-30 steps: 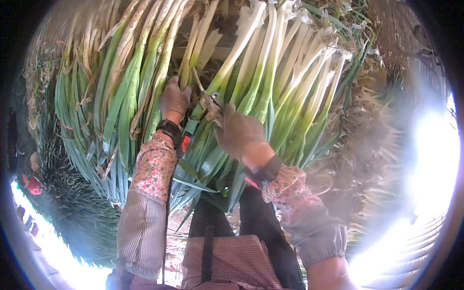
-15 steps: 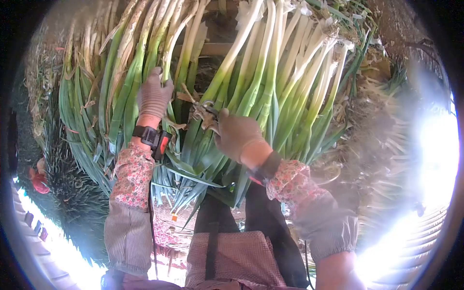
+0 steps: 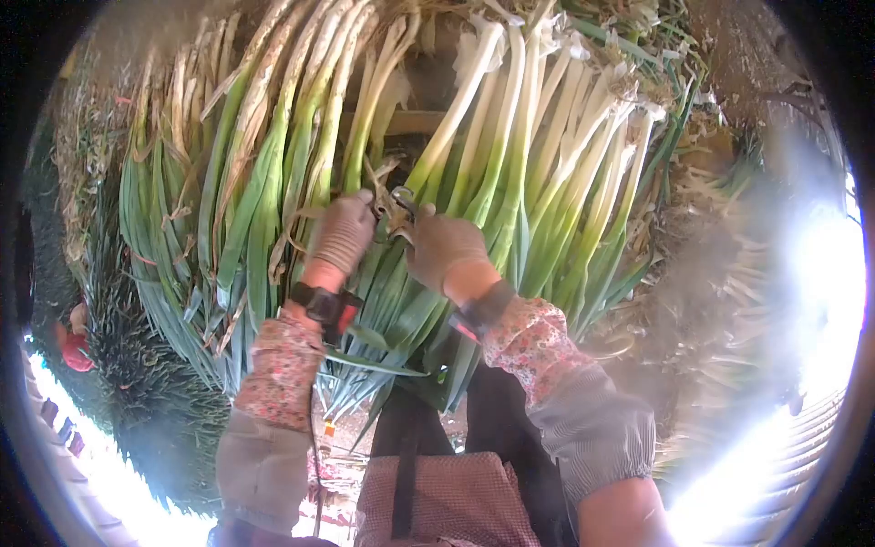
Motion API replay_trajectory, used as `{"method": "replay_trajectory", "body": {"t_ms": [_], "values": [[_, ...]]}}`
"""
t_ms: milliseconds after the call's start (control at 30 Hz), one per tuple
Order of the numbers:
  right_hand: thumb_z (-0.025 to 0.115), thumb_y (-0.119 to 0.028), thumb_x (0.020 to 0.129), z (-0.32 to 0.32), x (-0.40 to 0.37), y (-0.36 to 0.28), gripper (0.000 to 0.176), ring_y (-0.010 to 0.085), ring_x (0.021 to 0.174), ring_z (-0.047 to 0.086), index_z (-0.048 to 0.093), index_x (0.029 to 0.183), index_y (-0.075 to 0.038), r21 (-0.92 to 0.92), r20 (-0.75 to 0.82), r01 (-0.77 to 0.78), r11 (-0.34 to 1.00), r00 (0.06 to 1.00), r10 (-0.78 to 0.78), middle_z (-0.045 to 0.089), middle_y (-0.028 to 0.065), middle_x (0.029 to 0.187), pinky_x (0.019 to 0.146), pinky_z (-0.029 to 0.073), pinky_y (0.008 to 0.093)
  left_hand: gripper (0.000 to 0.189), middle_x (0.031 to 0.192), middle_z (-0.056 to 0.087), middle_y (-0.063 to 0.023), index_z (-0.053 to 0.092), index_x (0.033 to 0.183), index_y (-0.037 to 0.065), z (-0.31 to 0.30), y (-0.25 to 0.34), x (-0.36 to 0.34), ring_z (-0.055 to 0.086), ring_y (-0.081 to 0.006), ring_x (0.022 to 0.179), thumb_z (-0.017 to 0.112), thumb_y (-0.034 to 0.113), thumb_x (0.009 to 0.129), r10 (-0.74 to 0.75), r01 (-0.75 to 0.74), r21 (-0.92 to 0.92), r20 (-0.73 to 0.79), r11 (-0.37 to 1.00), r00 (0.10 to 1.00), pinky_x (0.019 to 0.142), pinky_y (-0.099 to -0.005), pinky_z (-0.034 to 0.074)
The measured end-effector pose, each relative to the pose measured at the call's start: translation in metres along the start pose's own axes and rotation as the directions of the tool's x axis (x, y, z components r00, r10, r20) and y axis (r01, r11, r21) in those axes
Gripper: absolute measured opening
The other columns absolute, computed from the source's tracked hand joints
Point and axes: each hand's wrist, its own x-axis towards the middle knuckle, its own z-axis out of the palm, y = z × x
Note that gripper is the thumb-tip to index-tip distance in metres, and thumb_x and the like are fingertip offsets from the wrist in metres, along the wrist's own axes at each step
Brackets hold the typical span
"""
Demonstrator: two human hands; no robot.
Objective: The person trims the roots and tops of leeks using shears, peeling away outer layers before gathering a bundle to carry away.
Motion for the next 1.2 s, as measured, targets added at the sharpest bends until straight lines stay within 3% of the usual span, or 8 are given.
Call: {"method": "replay_trajectory", "body": {"t_ms": [100, 233, 433, 667, 800, 900, 1133, 1200], "values": [[0.056, -0.035, 0.090, -0.025, 0.020, 0.001, 0.044, 0.0410, 0.086, 0.069, 0.052, 0.117, -0.001, 0.038, -0.086, -0.032, 0.999, 0.996, 0.035, 0.070, 0.0224, 0.088, 0.076, 0.054, 0.0511, 0.019, 0.095, 0.068, -0.0243, 0.063, 0.108, 0.009, 0.029, 0.020, 0.009, 0.067, -0.0437, 0.088, 0.057, 0.018, 0.092, -0.259, 0.263, 0.034, -0.095, 0.964, 0.961, 0.080, -0.0498, 0.055], [0.056, -0.035, 0.091, -0.052, 0.044, 0.005, 0.044, 0.0414, 0.090, 0.068, 0.052, 0.119, -0.002, 0.074, -0.156, -0.101, 0.992, 0.981, 0.112, 0.070, 0.0231, 0.093, 0.080, 0.053, 0.0508, 0.025, 0.110, 0.065, -0.0163, 0.060, 0.112, 0.009, 0.009, 0.045, 0.016, 0.069, -0.0340, 0.097, 0.062, 0.022, 0.091, -0.203, 0.318, 0.370, -0.317, 0.873, 0.927, 0.080, -0.0438, 0.059], [0.056, -0.037, 0.089, -0.057, 0.022, 0.003, 0.044, 0.0423, 0.092, 0.067, 0.053, 0.117, -0.003, 0.101, -0.144, -0.051, 0.994, 0.987, 0.065, 0.069, 0.0237, 0.094, 0.082, 0.052, 0.0502, 0.032, 0.106, 0.066, -0.0124, 0.060, 0.114, 0.010, 0.012, 0.021, 0.047, 0.070, -0.0292, 0.096, 0.067, 0.028, 0.089, -0.219, 0.285, 0.490, -0.189, 0.824, 0.957, 0.079, -0.0405, 0.059], [0.057, -0.035, 0.089, -0.082, 0.024, 0.004, 0.044, 0.0427, 0.090, 0.067, 0.053, 0.114, 0.001, 0.020, -0.194, 0.024, 1.000, 0.981, -0.020, 0.070, 0.0242, 0.091, 0.081, 0.052, 0.0504, 0.024, 0.111, 0.068, -0.0182, 0.063, 0.109, 0.012, 0.045, 0.017, 0.032, 0.069, -0.0392, 0.093, 0.061, 0.026, 0.090, -0.244, 0.246, 0.038, -0.050, 0.969, 0.969, 0.079, -0.0449, 0.057], [0.058, -0.034, 0.089, -0.075, 0.027, 0.001, 0.044, 0.0429, 0.087, 0.068, 0.051, 0.114, 0.001, -0.036, -0.105, -0.014, 0.999, 0.994, 0.010, 0.070, 0.0233, 0.088, 0.079, 0.053, 0.0507, 0.015, 0.104, 0.066, -0.0166, 0.069, 0.090, 0.011, 0.040, -0.002, 0.028, 0.068, -0.0395, 0.088, 0.060, 0.024, 0.089, -0.099, 0.163, 0.206, -0.289, 0.965, 0.952, 0.076, -0.0456, 0.056], [0.058, -0.034, 0.089, -0.049, 0.011, -0.003, 0.044, 0.0426, 0.084, 0.069, 0.050, 0.114, 0.002, -0.085, 0.040, -0.026, 0.996, 0.999, 0.030, 0.070, 0.0218, 0.085, 0.075, 0.054, 0.0511, 0.014, 0.106, 0.065, -0.0131, 0.069, 0.089, 0.012, 0.047, -0.005, 0.020, 0.069, -0.0359, 0.092, 0.061, 0.024, 0.088, -0.023, 0.138, 0.329, -0.331, 0.934, 0.943, 0.078, -0.0454, 0.057], [0.055, -0.034, 0.091, -0.029, 0.008, 0.000, 0.044, 0.0422, 0.082, 0.069, 0.050, 0.116, 0.001, -0.147, 0.003, 0.088, 0.985, 0.996, -0.089, 0.070, 0.0203, 0.084, 0.073, 0.054, 0.0513, 0.034, 0.115, 0.064, -0.0178, 0.056, 0.113, 0.008, 0.021, 0.017, 0.031, 0.069, -0.0364, 0.097, 0.066, 0.031, 0.090, -0.275, 0.318, 0.295, -0.180, 0.901, 0.945, 0.084, -0.0446, 0.057], [0.054, -0.035, 0.092, -0.035, 0.024, 0.002, 0.044, 0.0424, 0.083, 0.069, 0.051, 0.116, 0.001, -0.110, -0.017, 0.026, 0.994, 0.999, -0.028, 0.070, 0.0208, 0.085, 0.075, 0.054, 0.0512, 0.033, 0.105, 0.068, -0.0163, 0.056, 0.113, 0.004, 0.015, 0.020, 0.037, 0.071, -0.0315, 0.092, 0.064, 0.024, 0.089, -0.317, 0.353, 0.225, -0.180, 0.908, 0.931, 0.079, -0.0399, 0.058]]}}
